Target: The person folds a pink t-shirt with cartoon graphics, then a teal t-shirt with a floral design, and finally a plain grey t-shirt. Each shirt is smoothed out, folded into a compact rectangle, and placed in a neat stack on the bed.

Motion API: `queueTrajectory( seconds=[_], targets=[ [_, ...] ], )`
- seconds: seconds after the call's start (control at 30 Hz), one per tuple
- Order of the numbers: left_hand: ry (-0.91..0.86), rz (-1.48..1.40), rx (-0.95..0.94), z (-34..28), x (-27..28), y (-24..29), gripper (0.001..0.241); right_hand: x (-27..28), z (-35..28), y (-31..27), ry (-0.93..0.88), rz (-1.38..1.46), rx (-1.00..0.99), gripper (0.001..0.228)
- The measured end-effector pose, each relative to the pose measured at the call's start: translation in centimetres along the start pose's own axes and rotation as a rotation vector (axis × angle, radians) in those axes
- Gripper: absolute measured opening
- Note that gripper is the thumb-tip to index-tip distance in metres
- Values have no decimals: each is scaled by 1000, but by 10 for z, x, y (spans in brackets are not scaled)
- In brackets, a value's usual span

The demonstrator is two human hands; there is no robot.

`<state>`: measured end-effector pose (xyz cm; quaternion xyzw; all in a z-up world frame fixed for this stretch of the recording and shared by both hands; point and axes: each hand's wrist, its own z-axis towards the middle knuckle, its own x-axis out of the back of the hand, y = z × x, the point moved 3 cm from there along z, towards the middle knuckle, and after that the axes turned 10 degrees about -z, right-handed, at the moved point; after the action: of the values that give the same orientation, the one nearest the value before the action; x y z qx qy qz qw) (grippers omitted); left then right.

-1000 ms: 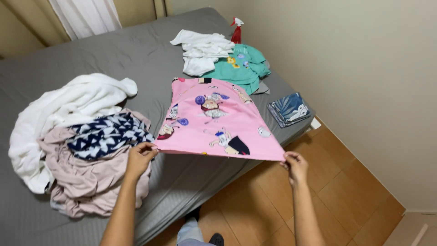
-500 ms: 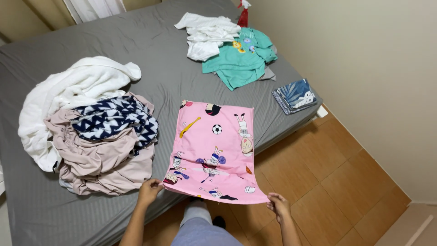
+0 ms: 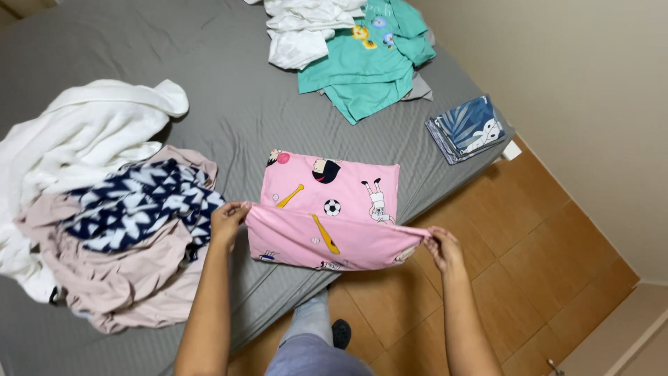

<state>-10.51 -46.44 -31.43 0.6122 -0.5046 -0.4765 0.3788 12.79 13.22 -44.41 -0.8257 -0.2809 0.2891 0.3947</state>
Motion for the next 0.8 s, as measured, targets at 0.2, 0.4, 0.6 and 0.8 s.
queueTrajectory(
  seconds=[0.2,0.4,0.6,0.8],
  targets=[
    [20,-24,73,134,-36,-34,18,-31,133,-13,77,-27,-181,7],
    [48,62,76,228,-52,-87,16,-35,240,15,166,-36,-375,10],
    [130,160,152,271,-63,-113,14,-38,294,33,268,-86,-473,9],
    [184,116,196,270,-68,-125,11,-113,222,-13,275,-192,-336,12]
  ],
)
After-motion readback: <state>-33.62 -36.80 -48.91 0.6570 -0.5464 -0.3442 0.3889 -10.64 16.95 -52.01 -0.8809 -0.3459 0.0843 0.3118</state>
